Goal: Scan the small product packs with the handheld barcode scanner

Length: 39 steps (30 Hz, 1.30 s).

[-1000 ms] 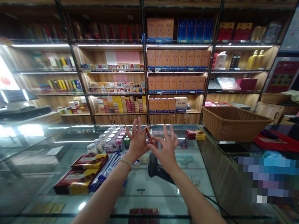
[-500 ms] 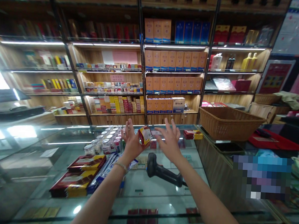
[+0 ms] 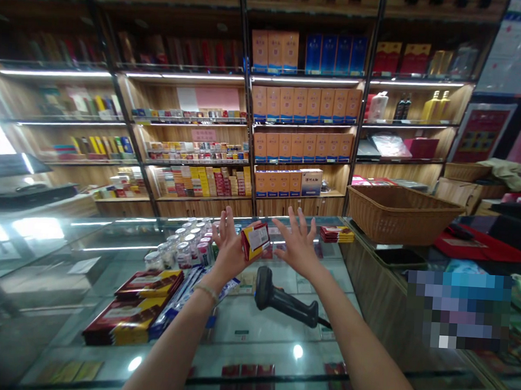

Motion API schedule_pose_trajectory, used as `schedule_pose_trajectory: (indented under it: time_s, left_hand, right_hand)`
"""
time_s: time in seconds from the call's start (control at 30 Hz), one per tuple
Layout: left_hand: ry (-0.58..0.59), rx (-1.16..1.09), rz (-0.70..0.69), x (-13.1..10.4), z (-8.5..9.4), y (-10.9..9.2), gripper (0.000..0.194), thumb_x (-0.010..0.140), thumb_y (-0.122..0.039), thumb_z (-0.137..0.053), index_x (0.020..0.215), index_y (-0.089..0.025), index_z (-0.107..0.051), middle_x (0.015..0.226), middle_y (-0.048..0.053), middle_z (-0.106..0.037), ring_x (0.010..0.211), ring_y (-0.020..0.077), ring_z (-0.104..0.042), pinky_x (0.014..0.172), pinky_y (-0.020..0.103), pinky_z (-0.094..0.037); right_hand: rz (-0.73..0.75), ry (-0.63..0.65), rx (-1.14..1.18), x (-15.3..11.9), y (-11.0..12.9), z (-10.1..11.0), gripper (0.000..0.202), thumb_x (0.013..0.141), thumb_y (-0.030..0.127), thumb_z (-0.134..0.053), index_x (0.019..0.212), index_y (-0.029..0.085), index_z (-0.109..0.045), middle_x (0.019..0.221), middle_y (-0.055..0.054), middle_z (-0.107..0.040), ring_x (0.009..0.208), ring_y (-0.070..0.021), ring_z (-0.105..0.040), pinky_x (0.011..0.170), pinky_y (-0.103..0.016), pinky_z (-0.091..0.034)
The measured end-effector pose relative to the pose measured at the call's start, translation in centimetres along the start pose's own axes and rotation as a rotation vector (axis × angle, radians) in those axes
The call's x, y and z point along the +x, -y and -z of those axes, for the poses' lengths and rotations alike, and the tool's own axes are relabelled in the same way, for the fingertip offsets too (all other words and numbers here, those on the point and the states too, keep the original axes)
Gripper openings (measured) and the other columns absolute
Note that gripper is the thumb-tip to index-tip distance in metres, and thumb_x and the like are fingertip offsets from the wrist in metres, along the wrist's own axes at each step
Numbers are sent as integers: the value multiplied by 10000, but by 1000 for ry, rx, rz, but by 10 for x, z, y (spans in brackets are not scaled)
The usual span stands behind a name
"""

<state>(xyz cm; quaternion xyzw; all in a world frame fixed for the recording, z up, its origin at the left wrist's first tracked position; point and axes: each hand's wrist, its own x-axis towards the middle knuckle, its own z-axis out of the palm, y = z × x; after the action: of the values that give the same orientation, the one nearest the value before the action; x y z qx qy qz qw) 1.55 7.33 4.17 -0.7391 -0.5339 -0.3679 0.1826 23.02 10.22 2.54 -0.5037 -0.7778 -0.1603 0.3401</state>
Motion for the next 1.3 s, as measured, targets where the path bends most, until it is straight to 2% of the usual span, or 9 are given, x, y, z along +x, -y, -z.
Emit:
schedule_pose_trajectory:
  time_s: [0.27,0.5,0.67,0.87,1.03,1.13,1.3]
  left_hand:
    - [20,-31,-78,-3,-5,-4,740,770,-647,-797,1430,-351,-642,1781,117,63,1613,483,3,1233,728,-29]
    - [35,-60,-97,-4,-9,1,804,754,-680,-792,1461,-340,-616,1774,96,147,1610,490,27,1237,715,1]
    - [28,-103,-81,-4,-7,5,828,753,-653,-808,1489,-348,-582,1785,74,70,1620,454,25,1255,682,28]
    - [18,-123,5,0,-4,11,1025,713,-621,-854,1583,-283,-429,1770,183,48,1627,430,6,1254,684,26]
    - [-64,-96,35,1,-9,19,1166,673,-610,-886,1609,-216,-313,1749,268,-2,1626,438,-7,1244,713,-22]
    - [-71,-60,30,0,-7,20,1131,678,-593,-889,1592,-211,-343,1748,269,-5,1625,439,-17,1249,708,-35]
    - [-50,38,-15,0,2,15,978,701,-566,-887,1543,-288,-474,1766,202,-2,1620,463,-18,1244,719,-21]
  right_hand:
    - [57,10,-18,2,0,4,801,794,436,-852,1515,364,-510,1769,-140,-120,1617,-420,-94,1215,-746,-79]
    - [81,2,-18,1,-4,7,707,783,441,-846,1431,345,-580,1775,-127,-84,1619,-420,-74,1217,-747,-50]
    - [81,-43,-5,0,-5,12,678,771,429,-841,1397,322,-605,1778,-124,-52,1621,-415,-58,1225,-735,-36]
    - [86,-104,-44,-2,-8,16,644,778,432,-814,1369,280,-608,1779,-123,-7,1621,-411,-33,1228,-730,-8]
    - [84,-137,-72,-3,-15,16,623,769,427,-820,1332,252,-622,1775,-145,-38,1621,-401,-44,1235,-715,13]
    - [88,-143,-91,-4,-15,18,623,760,431,-834,1315,240,-629,1769,-165,-75,1618,-406,-58,1233,-718,14]
    - [111,-184,-148,-5,-10,21,601,758,398,-828,1296,221,-627,1760,-178,-124,1620,-399,-49,1236,-717,18]
